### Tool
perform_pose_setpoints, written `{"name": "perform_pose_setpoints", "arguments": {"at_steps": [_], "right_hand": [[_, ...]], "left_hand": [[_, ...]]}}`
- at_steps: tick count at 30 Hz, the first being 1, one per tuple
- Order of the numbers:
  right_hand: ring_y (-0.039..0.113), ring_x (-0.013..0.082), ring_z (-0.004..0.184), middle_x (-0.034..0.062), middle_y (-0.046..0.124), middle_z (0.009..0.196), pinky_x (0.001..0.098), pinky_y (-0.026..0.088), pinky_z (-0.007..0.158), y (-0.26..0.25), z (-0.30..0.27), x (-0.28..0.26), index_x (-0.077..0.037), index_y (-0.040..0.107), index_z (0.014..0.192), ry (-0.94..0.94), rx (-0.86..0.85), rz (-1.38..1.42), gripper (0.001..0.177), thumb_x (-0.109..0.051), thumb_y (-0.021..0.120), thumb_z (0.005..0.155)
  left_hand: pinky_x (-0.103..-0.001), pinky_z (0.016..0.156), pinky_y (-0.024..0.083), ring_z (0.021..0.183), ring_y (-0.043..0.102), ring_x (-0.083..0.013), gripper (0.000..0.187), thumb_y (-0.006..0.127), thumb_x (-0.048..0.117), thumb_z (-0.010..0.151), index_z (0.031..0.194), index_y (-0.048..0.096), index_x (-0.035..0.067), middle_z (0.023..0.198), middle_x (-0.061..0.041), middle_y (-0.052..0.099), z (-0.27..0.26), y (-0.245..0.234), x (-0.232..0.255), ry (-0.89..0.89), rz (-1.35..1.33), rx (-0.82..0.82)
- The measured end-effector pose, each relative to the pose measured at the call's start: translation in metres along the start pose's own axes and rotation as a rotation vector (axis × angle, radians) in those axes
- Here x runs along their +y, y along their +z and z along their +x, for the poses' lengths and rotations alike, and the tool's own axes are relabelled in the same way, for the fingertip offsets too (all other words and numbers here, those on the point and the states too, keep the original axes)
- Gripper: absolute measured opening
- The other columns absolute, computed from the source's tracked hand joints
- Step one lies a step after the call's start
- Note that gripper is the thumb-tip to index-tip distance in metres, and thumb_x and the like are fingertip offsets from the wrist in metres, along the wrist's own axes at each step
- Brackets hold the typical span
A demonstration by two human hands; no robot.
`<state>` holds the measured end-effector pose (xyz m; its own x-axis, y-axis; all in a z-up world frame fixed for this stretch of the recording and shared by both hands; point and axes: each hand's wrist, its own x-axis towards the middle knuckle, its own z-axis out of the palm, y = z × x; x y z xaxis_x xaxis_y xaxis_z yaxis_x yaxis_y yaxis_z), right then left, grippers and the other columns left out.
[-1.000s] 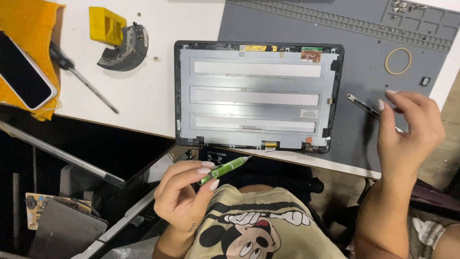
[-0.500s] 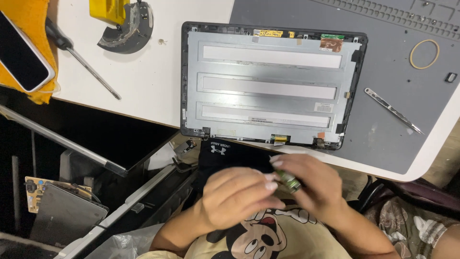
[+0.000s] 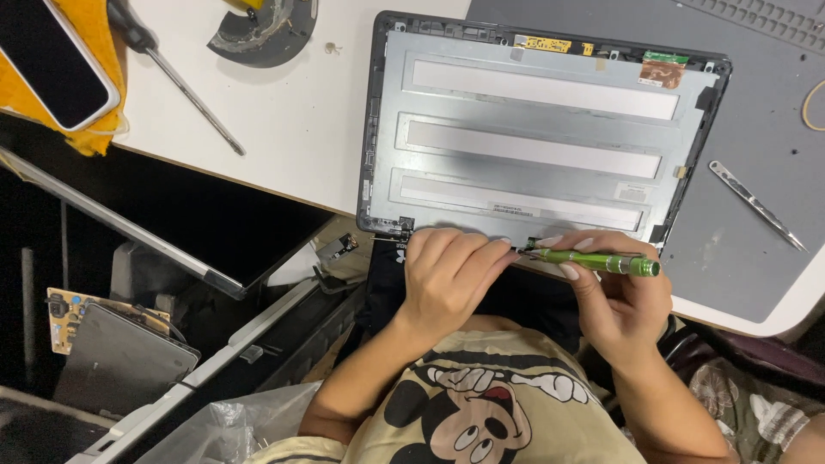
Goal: The person uses a green precision screwdriver to unscrew and remove small screws from the back panel of a disassembled laptop. They carefully place the removed screws on the workbench mat and continue working on the internal components.
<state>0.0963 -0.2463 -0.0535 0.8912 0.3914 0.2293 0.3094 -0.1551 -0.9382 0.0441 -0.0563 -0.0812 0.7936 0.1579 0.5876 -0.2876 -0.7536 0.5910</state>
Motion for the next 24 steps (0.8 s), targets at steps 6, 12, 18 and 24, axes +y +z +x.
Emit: {"name": "perform_pose_setpoints", "arguments": {"at_steps": [6,12,18,24], "right_hand": [[0.076,0.0402,0.089,0.0214,0.067,0.09,0.0482,0.064,0.082,0.003,-0.001,0.0,0.013,0.054,0.105,-0.082,0.009,-0.094,0.021,0.009,0.07,0.093],[0.076,0.0384,0.081,0.0189,0.071,0.09,0.0402,0.06,0.07,0.01,-0.001,-0.016,0.007,0.056,0.099,-0.102,-0.035,-0.38,0.028,0.002,0.083,0.092],[0.077,0.0353,0.079,0.0133,0.078,0.09,0.0363,0.059,0.067,0.012,-0.01,-0.007,0.0,0.061,0.09,-0.127,-0.031,-0.486,0.026,-0.007,0.086,0.088],[0.076,0.0345,0.102,0.0254,0.071,0.113,0.0408,0.065,0.084,0.012,-0.004,-0.019,0.001,0.055,0.116,-0.162,-0.202,-0.355,0.027,-0.025,0.05,0.109]], "left_hand": [[-0.033,0.075,0.049,0.075,0.059,-0.0204,0.008,0.083,0.013,0.093,0.098,0.077,0.01,0.08,-0.002,0.062,-0.001,0.001,-0.001,-0.024,-0.023,0.017],[-0.033,0.075,0.047,0.075,0.058,-0.0201,0.006,0.082,0.011,0.094,0.097,0.077,0.01,0.079,-0.001,0.061,0.003,-0.001,0.0,-0.045,-0.044,0.017],[-0.035,0.079,0.05,0.083,0.065,-0.0236,0.005,0.077,0.007,0.096,0.101,0.079,0.008,0.085,-0.003,0.069,0.018,-0.02,0.002,-0.108,-0.267,-0.064],[-0.042,0.098,0.07,0.109,0.079,-0.0315,0.024,0.069,0.01,0.107,0.131,0.065,0.005,0.128,-0.019,0.072,0.05,-0.062,0.019,0.159,-0.491,-0.196]]}}
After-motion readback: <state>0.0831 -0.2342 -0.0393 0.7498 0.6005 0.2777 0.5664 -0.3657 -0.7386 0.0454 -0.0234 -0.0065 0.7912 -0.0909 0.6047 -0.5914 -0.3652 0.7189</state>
